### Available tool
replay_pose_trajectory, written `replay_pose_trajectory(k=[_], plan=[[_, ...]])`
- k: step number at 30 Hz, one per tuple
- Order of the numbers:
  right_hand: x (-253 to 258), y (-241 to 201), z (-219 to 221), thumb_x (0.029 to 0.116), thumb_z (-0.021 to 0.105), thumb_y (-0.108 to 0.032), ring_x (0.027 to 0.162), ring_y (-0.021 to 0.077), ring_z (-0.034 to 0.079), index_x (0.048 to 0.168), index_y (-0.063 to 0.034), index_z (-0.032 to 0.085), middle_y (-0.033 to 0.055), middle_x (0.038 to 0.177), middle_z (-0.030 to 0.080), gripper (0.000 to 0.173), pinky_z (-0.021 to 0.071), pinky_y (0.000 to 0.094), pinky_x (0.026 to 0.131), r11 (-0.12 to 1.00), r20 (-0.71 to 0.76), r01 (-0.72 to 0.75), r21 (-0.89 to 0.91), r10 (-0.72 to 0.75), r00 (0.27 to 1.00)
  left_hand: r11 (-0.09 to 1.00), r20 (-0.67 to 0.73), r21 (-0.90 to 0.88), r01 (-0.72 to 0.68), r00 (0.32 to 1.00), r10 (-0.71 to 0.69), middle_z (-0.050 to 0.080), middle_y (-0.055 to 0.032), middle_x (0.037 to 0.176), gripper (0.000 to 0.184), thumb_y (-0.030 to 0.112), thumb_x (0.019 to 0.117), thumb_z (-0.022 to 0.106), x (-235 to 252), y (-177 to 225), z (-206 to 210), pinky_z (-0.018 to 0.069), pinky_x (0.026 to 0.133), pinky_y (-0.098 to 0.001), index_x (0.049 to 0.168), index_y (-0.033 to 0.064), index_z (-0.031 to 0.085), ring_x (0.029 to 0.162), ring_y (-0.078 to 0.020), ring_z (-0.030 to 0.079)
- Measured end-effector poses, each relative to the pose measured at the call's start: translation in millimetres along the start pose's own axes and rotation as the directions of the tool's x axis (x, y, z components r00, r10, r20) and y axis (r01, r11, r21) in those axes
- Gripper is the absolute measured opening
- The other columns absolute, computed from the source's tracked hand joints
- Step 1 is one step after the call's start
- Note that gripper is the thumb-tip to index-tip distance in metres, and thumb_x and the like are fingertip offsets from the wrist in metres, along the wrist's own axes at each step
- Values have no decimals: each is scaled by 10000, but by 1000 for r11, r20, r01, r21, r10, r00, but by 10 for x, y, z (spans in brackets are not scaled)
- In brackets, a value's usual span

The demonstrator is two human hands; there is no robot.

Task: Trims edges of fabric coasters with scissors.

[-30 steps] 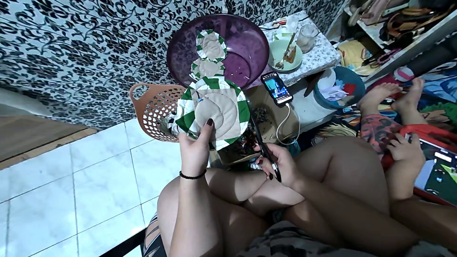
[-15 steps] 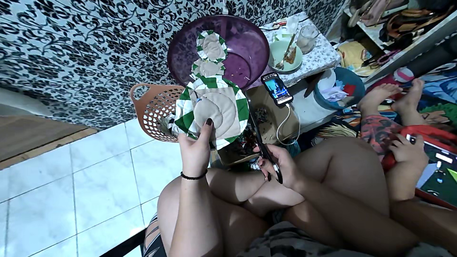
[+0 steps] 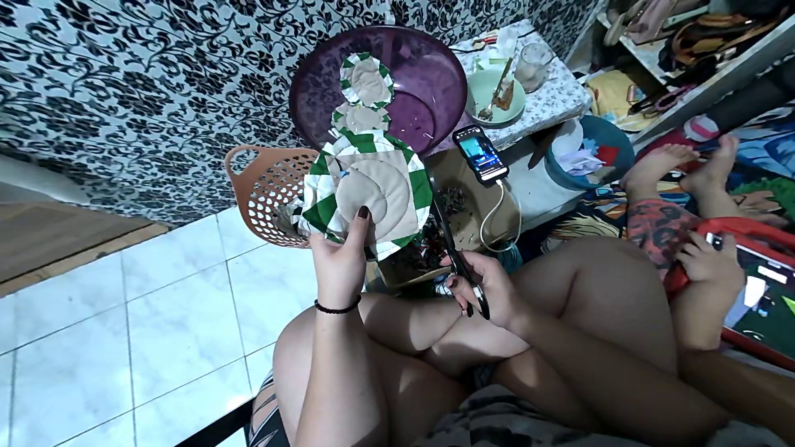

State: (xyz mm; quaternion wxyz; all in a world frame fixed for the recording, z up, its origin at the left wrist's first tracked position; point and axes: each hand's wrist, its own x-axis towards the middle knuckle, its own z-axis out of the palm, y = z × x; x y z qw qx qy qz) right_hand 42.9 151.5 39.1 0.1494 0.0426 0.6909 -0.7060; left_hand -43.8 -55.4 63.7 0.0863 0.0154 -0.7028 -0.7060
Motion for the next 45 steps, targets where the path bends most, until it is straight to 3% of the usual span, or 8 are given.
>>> replay_pose_trajectory(k=[4, 13, 27, 31, 34, 36, 40, 45], plan=[[-7, -19, 6, 965, 700, -262, 525, 27, 565, 1202, 20, 616, -23, 725, 592, 378, 524, 191, 504, 1000, -9, -23, -8, 23, 1000, 1000, -3, 1, 9, 1000, -9, 706, 74, 884, 149, 79, 988, 629, 7, 11, -5, 596, 686, -226, 1126, 131, 606, 745, -36, 686], [-3, 17, -4, 942, 730, -260, 524, -13, 542, 1145, 12, 654, -38, 734, 615, 348, 496, 157, 504, 998, -35, 31, -53, -33, 999, 1000, -26, 13, 2, 1000, -2, 713, 79, 909, 157, 70, 985, 628, 30, 49, -81, 607, 744, -238, 1129, 128, 604, 800, -34, 698], [-43, 44, 21, 914, 756, -212, 500, -38, 505, 1101, 20, 667, -48, 695, 608, 312, 460, 134, 489, 991, -65, 85, -108, -92, 994, 996, -24, 85, 24, 999, -22, 680, 110, 832, 113, 99, 989, 618, 77, 94, -203, 568, 647, -187, 1085, 159, 608, 687, 2, 650], [-8, 65, -2, 903, 770, -265, 525, -24, 530, 1156, 31, 662, -22, 761, 637, 404, 486, 150, 505, 992, -41, 68, -103, -73, 996, 998, -20, 65, 8, 1000, -7, 683, 109, 835, 114, 92, 990, 619, 86, 72, -211, 569, 649, -187, 1082, 158, 609, 690, 0, 652], [13, 64, -58, 914, 726, -387, 631, 25, 588, 1277, 49, 597, -6, 846, 628, 582, 543, 203, 600, 992, 69, 55, -114, -47, 997, 998, -19, 65, 11, 1000, -9, 686, 110, 836, 123, 88, 989, 621, 86, 70, -221, 569, 646, -184, 1090, 158, 608, 689, 2, 654], [19, 72, -70, 910, 723, -417, 646, 24, 595, 1287, 58, 587, -19, 835, 620, 621, 548, 202, 614, 992, 89, 74, -104, -65, 994, 998, -8, 65, 10, 1000, -10, 688, 114, 831, 119, 88, 989, 621, 85, 68, -219, 569, 636, -184, 1082, 163, 609, 681, 6, 652], [35, 82, -78, 906, 728, -455, 616, 17, 589, 1265, 55, 595, -38, 799, 618, 637, 548, 200, 594, 993, 77, 96, -75, -91, 993, 997, 36, 77, 8, 999, -11, 697, 108, 839, 115, 90, 982, 629, 67, 68, -212, 582, 657, -199, 1072, 160, 621, 700, -6, 666], [46, 36, -89, 921, 740, -364, 581, 11, 569, 1234, 34, 616, -27, 782, 616, 522, 530, 192, 559, 995, 24, 69, -73, -67, 997, 995, 87, 95, 34, 995, -42, 704, 109, 819, 121, 79, 979, 637, 46, 85, -201, 574, 617, -182, 1060, 167, 632, 668, 4, 661]])
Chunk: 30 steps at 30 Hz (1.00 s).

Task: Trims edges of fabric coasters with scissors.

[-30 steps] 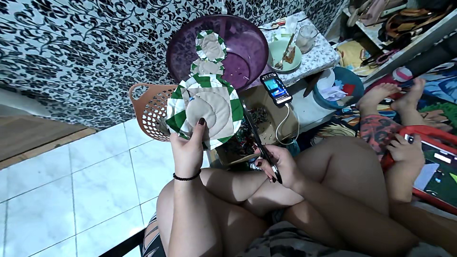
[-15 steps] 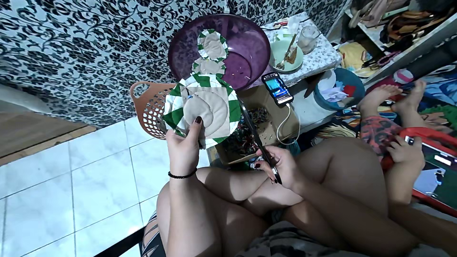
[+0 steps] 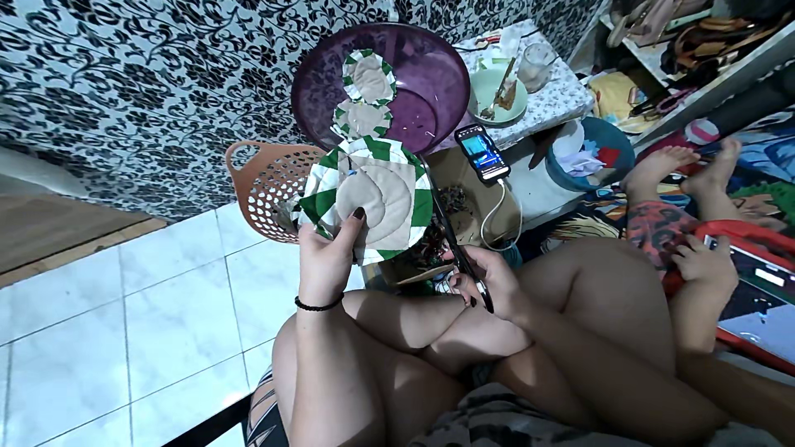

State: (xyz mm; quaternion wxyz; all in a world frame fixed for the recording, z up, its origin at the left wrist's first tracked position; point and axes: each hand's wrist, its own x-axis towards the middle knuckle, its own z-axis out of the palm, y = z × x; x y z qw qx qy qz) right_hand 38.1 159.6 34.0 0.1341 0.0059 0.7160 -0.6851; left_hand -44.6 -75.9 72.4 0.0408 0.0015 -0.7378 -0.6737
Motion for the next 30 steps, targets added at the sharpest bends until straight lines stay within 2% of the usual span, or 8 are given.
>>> replay_pose_trajectory(k=[8, 11, 18, 21, 24, 25, 27, 30], plan=[[10, -27, -15, 913, 757, -322, 535, -4, 545, 1190, 20, 627, -39, 753, 610, 459, 506, 167, 520, 1000, -22, -19, -4, 19, 1000, 1000, 29, 21, -4, 1000, 3, 698, 113, 811, 129, 72, 971, 636, 11, -9, -35, 566, 610, -174, 1054, 171, 635, 657, 11, 652], [4, -46, -9, 922, 746, -284, 544, -15, 538, 1179, 20, 636, -31, 768, 616, 413, 495, 155, 527, 999, -37, -32, -25, 31, 999, 1000, 20, 24, -3, 1000, 3, 671, 120, 740, 121, 72, 968, 629, 19, 4, -44, 524, 530, -158, 1008, 186, 632, 569, 17, 602], [-25, -67, 8, 929, 741, -263, 543, -21, 529, 1135, 12, 662, -36, 745, 619, 353, 478, 151, 526, 999, -56, -34, -37, 32, 998, 1000, 3, -10, -12, 1000, 12, 704, 114, 836, 166, 41, 965, 641, 27, -7, -75, 573, 648, -176, 1070, 168, 623, 691, 8, 662], [-28, -61, 30, 928, 741, -233, 535, -21, 522, 1131, 17, 658, -34, 745, 623, 333, 473, 151, 517, 1000, -63, -30, -1, 30, 998, 989, -9, -137, 63, 998, -64, 723, 79, 871, 164, 31, 972, 618, 19, 45, -42, 601, 691, -214, 1085, 150, 622, 747, -21, 691], [-12, -59, 64, 935, 733, -228, 512, -6, 527, 1136, 11, 641, -41, 727, 608, 325, 491, 170, 499, 998, -75, -21, 60, 25, 997, 816, 88, -560, 146, 989, -117, 729, 10, 1040, 236, 293, 1060, 426, -9, 1, 68, 629, 751, -314, 1198, 192, 589, 904, -118, 722], [-2, -62, 77, 941, 730, -235, 505, 3, 530, 1138, 7, 637, -38, 723, 603, 326, 500, 180, 493, 997, -78, -18, 78, 24, 997, 702, 143, -694, 157, 987, -79, 719, -29, 1135, 404, 481, 1066, 365, -8, -38, 143, 630, 796, -383, 1246, 203, 597, 990, -184, 720], [16, -66, 96, 937, 735, -257, 506, 10, 533, 1136, 1, 636, -34, 724, 600, 340, 508, 187, 493, 997, -83, -5, 81, 11, 997, 550, 247, -809, 207, 969, -1, 628, -92, 1344, 800, 811, 918, 340, -6, -118, 321, 538, 994, -514, 1391, 194, 529, 1217, -293, 625], [13, -50, 109, 911, 764, -284, 557, -16, 543, 1141, 12, 646, -19, 786, 636, 393, 497, 161, 533, 1000, -82, 26, -5, -26, 996, 491, 258, -843, 220, 966, 9, 499, -133, 1484, 945, 861, 845, 419, -21, -206, 531, 436, 1105, -584, 1521, 203, 360, 1358, -361, 508]])
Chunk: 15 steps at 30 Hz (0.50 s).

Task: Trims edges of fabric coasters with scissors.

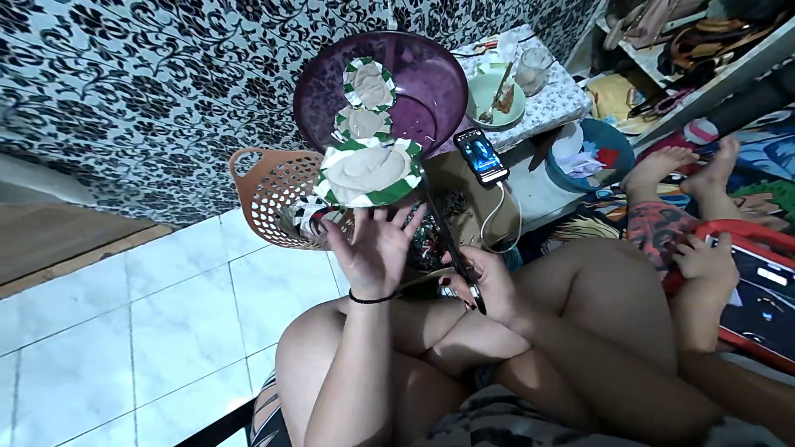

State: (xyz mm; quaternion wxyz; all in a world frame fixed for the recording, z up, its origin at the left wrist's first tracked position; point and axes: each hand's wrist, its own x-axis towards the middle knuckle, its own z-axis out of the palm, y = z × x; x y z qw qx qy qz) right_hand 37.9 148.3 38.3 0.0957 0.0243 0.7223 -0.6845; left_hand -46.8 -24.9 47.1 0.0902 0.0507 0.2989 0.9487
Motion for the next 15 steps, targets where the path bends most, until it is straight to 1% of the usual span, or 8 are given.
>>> replay_pose_trajectory(k=[2, 3, 5, 7, 9, 11, 13, 15], plan=[[-20, 16, 8, 895, 783, -310, 602, -29, 549, 1146, 23, 656, 7, 830, 656, 435, 489, 144, 572, 996, 3, 19, -85, -18, 1000, 999, -21, -32, 1, 1000, -2, 505, -139, 1473, 841, 773, 925, 392, 8, -43, 0, 442, 1107, -552, 1534, 198, 309, 1335, -350, 533], [-29, 22, 8, 889, 787, -327, 632, -31, 555, 1155, 25, 660, 19, 849, 665, 459, 490, 140, 601, 992, 8, 27, -127, -26, 1000, 998, -24, -60, 2, 1000, -4, 524, -142, 1454, 784, 730, 952, 394, 11, -40, -3, 445, 1107, -538, 1519, 192, 334, 1325, -345, 542], [-40, 38, -2, 878, 795, -371, 670, -20, 569, 1180, 24, 663, 35, 863, 678, 515, 497, 147, 639, 979, 22, 54, -196, -51, 998, 988, -40, -152, -7, 999, 1, 541, -160, 1452, 725, 678, 970, 424, 12, -15, 4, 475, 1076, -525, 1479, 161, 430, 1317, -345, 551], [-43, 55, -1, 871, 792, -404, 678, -8, 571, 1191, 22, 668, 41, 852, 686, 548, 493, 158, 647, 963, 28, 93, -255, -89, 996, 976, -88, -213, -46, 996, 28, 528, -147, 1455, 611, 583, 1008, 429, -2, 14, 7, 480, 1059, -548, 1454, 165, 452, 1323, -338, 538], [-44, 48, 4, 879, 783, -412, 690, 6, 573, 1207, 24, 662, 51, 866, 685, 559, 495, 168, 659, 956, 44, 89, -279, -79, 996, 981, -171, -170, -94, 983, 64, 577, -131, 1379, 426, 407, 1058, 459, -18, 19, 32, 504, 1050, -520, 1392, 144, 486, 1278, -303, 576], [-47, 47, 6, 884, 779, -401, 709, 21, 587, 1198, 25, 664, 67, 885, 690, 542, 503, 179, 678, 957, 49, 75, -279, -64, 997, 991, -263, -67, -118, 960, 97, 650, -114, 1234, 234, 190, 1068, 472, -32, -12, 96, 539, 1034, -438, 1269, 91, 538, 1177, -247, 644], [-51, 49, 11, 892, 776, -368, 710, 10, 589, 1200, 27, 660, 68, 902, 690, 514, 506, 167, 678, 970, 49, 48, -239, -37, 998, 988, -342, 64, -140, 927, 153, 663, -113, 1171, 191, 69, 1066, 459, -43, -70, 157, 551, 1014, -397, 1242, 40, 527, 1111, -215, 668], [-57, 54, 29, 904, 765, -325, 662, -1, 572, 1222, 29, 637, 46, 886, 669, 492, 504, 163, 629, 987, 70, -5, -161, 16, 997, 972, -413, 148, -185, 881, 230, 657, -127, 1156, 191, 25, 1055, 470, -61, -148, 239, 561, 993, -423, 1242, 14, 507, 1088, -235, 674]])
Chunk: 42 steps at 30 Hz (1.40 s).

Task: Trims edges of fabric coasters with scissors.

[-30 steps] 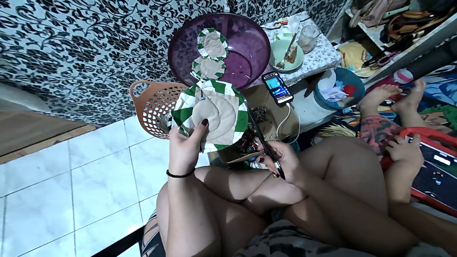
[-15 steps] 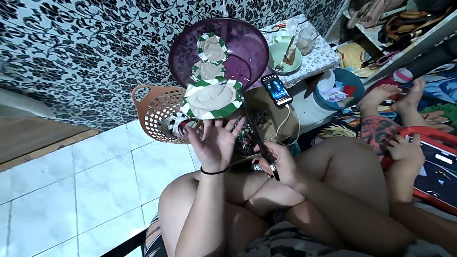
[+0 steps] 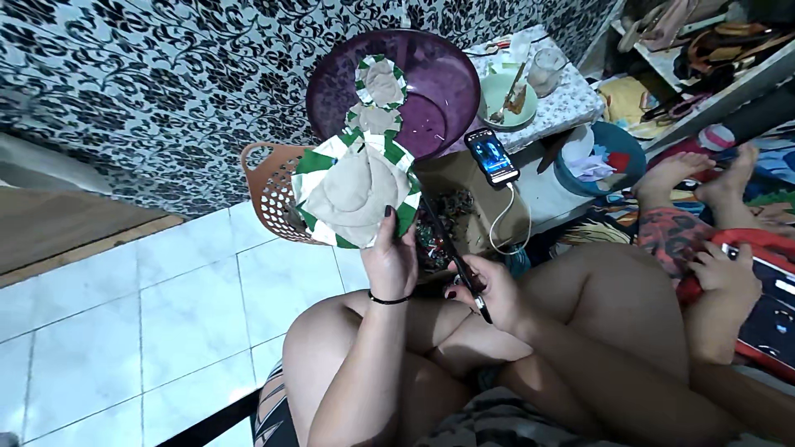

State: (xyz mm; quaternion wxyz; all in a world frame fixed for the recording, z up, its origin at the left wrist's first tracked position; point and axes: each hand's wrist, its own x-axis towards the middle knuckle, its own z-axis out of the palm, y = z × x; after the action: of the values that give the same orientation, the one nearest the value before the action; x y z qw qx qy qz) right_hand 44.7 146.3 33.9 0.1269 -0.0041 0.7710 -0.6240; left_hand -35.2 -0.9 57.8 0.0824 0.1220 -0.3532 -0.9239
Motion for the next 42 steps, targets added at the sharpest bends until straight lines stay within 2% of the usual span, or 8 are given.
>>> replay_pose_trajectory(k=[4, 10, 24, 31, 35, 37, 40, 42], plan=[[-15, 66, 56, 919, 734, -370, 670, 20, 579, 1298, 56, 573, -4, 849, 604, 592, 536, 196, 635, 990, 83, 13, 141, -24, 996, 993, 9, 53, -107, 994, 107, 629, -136, 1225, 223, 36, 1067, 449, -128, -121, 35, 538, 1038, -490, 1287, 18, 481, 1160, -274, 650], [10, 98, 64, 888, 724, -540, 717, -28, 566, 1298, 80, 553, -55, 850, 595, 763, 524, 160, 679, 980, 96, 111, 164, -128, 987, 941, 99, 234, -242, 969, 225, 686, -34, 1075, 151, 96, 1065, 477, -215, -213, -28, 582, 952, -409, 1195, 82, 554, 1017, -170, 689], [-34, 40, 62, 930, 726, -310, 563, -1, 554, 1193, 39, 620, -33, 764, 606, 450, 519, 183, 537, 980, 32, 35, 198, -42, 999, 922, 130, 255, -293, 955, 267, 692, -24, 1087, 159, 80, 1066, 463, -225, -225, -47, 576, 976, -416, 1199, 93, 551, 1040, -169, 691], [-76, 24, 134, 925, 741, -244, 522, -28, 518, 1105, 5, 648, -55, 723, 602, 321, 475, 150, 492, 971, -31, 39, 235, -33, 999, 952, 110, 153, -267, 961, 252, 689, -55, 1116, 175, 64, 1074, 426, -222, -210, -12, 581, 976, -443, 1199, 82, 548, 1055, -205, 699], [-81, 32, 160, 926, 738, -203, 483, -18, 506, 1098, -9, 638, -68, 682, 579, 278, 464, 157, 453, 956, -23, 27, 292, -21, 1000, 964, 101, 92, -250, 965, 241, 663, -100, 1198, 207, 59, 1079, 410, -212, -197, -5, 558, 1017, -495, 1258, 58, 514, 1134, -262, 676], [-67, 54, 149, 928, 735, -253, 514, 4, 543, 1157, 19, 613, -48, 721, 591, 376, 511, 183, 485, 950, 27, 27, 312, -37, 999, 965, 100, 96, -243, 967, 234, 671, -96, 1190, 206, 54, 1077, 406, -212, -184, 2, 558, 1016, -489, 1247, 54, 522, 1126, -258, 681], [-23, 131, 97, 912, 672, -568, 715, 1, 590, 1293, 93, 521, -34, 858, 605, 777, 544, 196, 680, 962, 135, 122, 244, -158, 978, 972, 105, 90, -219, 972, 209, 664, -108, 1195, 211, 43, 1075, 392, -213, -166, 2, 555, 1025, -501, 1252, 43, 509, 1135, -271, 679], [6, 121, 62, 887, 667, -627, 748, -11, 587, 1304, 96, 515, -36, 877, 605, 848, 534, 180, 704, 972, 149, 127, 196, -157, 976, 976, 89, 98, -193, 979, 185, 678, -103, 1159, 204, 43, 1071, 392, -211, -157, 4, 570, 996, -482, 1234, 47, 514, 1096, -255, 693]])
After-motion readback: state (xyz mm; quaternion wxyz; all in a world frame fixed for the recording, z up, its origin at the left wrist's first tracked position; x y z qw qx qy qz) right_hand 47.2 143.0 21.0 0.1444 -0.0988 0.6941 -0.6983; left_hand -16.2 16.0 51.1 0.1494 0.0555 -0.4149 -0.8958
